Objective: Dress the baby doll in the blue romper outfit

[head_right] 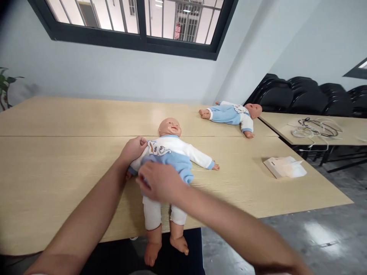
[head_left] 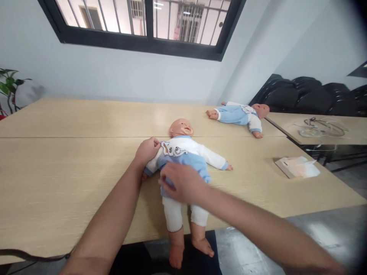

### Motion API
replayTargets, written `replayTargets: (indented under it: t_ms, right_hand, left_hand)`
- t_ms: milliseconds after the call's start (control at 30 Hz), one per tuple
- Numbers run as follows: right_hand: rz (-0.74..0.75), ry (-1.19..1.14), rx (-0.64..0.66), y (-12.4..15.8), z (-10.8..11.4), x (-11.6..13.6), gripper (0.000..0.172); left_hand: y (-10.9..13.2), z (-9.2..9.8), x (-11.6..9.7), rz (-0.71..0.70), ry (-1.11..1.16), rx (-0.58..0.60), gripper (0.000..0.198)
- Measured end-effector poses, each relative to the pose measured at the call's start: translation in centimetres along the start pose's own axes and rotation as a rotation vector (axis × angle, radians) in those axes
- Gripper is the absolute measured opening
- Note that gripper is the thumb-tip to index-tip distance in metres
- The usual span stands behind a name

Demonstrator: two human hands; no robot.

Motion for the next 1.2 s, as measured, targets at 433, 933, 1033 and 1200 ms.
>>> replayTargets:
  t_ms: [433,933,1033,1200]
  right_hand:
    - [0.012,0.285,0.017,6.9,-5.9,4.3,0.009]
    - [-0.606,0.251,-0.337,17.1,1.1,-20.1,0.055]
    - [-0.596,0.118,-0.316,17.8,-0.1,-20.9,0.046]
    - [-0.593,-0.135,-0.515,18.8,0.8,-21.3,0.059]
  left_hand:
    - [2.6,-0.7,-1.7,-0.096,0.233,0.414,0.053]
    - [4.1,1.2,-11.8,-0.452,-0.074,0.022,0.026]
    - [5.5,-3.7,-16.4,-0.538,-0.321,0.264,0.021]
    - [6.0,-7.3,-16.8,-0.383,-0.54,0.395,0.027]
Point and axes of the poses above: each hand's wrist, its own y-axis away from the middle knuckle, its own z-axis out of the back of the hand, x = y × z, the point moved 7 cm from there along -y, towards the middle knuckle, and after that the axes turned 9 degrees about z, right-handed, at the moved point
